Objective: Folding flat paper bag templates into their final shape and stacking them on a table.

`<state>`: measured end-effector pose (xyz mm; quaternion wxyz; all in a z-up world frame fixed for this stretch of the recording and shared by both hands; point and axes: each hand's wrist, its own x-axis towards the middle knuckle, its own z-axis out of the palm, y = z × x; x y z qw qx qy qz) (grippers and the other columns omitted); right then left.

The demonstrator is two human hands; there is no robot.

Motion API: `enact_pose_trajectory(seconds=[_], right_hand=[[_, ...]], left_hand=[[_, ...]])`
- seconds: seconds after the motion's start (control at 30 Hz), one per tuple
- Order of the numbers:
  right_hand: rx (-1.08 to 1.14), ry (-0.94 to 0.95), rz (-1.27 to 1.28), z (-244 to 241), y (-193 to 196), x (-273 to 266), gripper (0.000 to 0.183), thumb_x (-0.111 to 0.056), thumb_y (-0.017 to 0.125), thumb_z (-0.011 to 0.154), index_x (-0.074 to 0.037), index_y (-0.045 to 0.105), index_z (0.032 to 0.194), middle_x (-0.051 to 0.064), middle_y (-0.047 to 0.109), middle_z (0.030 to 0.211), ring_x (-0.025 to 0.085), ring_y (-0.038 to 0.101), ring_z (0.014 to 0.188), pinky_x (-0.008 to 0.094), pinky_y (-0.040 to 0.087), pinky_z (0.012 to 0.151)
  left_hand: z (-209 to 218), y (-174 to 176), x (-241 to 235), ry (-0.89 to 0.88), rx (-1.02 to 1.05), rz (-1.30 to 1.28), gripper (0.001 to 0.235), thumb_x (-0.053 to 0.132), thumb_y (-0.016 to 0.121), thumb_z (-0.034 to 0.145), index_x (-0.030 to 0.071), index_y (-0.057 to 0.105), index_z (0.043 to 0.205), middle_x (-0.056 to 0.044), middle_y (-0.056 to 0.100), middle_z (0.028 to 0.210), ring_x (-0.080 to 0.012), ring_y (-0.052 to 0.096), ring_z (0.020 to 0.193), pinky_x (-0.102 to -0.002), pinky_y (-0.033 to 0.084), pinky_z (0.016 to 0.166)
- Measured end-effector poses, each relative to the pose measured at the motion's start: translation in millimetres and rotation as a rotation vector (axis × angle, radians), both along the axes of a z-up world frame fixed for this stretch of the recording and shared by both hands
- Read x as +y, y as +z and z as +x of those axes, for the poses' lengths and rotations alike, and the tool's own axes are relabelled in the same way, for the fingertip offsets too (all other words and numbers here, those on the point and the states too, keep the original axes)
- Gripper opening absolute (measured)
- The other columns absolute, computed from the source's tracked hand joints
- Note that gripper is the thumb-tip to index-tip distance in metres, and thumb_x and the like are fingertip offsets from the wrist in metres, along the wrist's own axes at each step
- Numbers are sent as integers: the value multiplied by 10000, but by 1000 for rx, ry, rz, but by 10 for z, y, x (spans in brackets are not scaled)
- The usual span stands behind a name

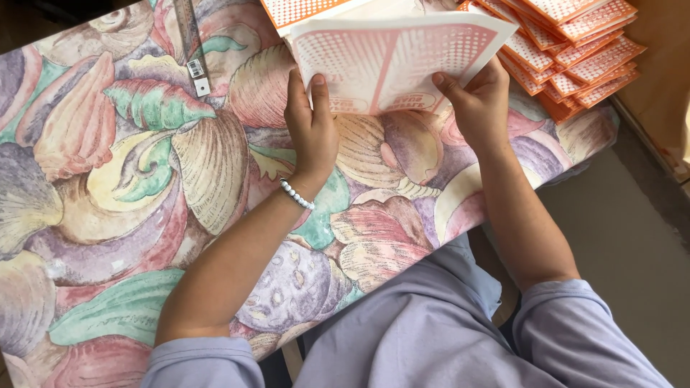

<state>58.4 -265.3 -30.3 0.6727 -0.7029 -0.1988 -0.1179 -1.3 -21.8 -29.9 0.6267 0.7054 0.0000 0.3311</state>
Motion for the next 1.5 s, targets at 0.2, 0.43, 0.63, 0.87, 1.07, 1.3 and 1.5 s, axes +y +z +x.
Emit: enact_pose_trajectory(seconds=[0.2,0.43,0.63,0.87,1.07,1.3,1.5], right_hand=[[37,56,40,-52,97,14,386,-64,845,924,-67,561,1185,66,690,1171,185,682,1112,343,627,983],[57,12,-64,-79,131,-8,245,-59,820,948,-46,650,1124,72,723,1136,198,716,1072,367,656,954],[137,-19,-112,-66,147,-12,235,-68,817,940,-34,664,1115,84,740,1149,199,735,1073,361,671,950],[188,-14,-132,-49,136,-25,280,-91,846,903,-36,660,1104,73,740,1145,180,729,1062,331,666,959],[-631,-384,-258,-166,558,50,621,-179,827,1078,-102,425,1545,206,592,1401,367,664,1241,499,630,1043],[-1036,-225,-797,-66,1112,421,279,-197,798,1188,72,760,1253,217,669,1079,386,583,893,461,429,732],[-965,-171,-883,226,1012,381,322,-14,920,1220,-37,719,971,71,555,784,256,489,697,392,351,657]], left_hand=[[8,-39,-8,-75,5,-33,355,324,543,1059,65,589,1297,-114,723,1223,-251,715,1148,-377,586,1042],[-6,-27,-16,-63,-9,-45,363,353,554,1058,66,607,1274,-98,725,1218,-234,707,1160,-360,591,1040],[14,-50,13,-91,15,-47,382,344,564,1058,78,581,1332,-98,717,1264,-239,705,1198,-361,596,1037],[31,-67,20,-91,23,-64,377,345,559,1054,71,579,1313,-104,716,1249,-242,702,1183,-362,593,1038],[20,-37,14,-75,24,-52,310,333,557,1046,82,615,1219,-88,739,1160,-225,726,1094,-355,618,946],[19,-22,11,-96,38,-69,287,341,554,1039,82,613,1148,-82,730,1114,-210,717,1052,-344,618,919],[27,-30,17,-89,46,-75,331,361,562,1034,73,621,1187,-98,740,1146,-223,722,1092,-348,602,965]])
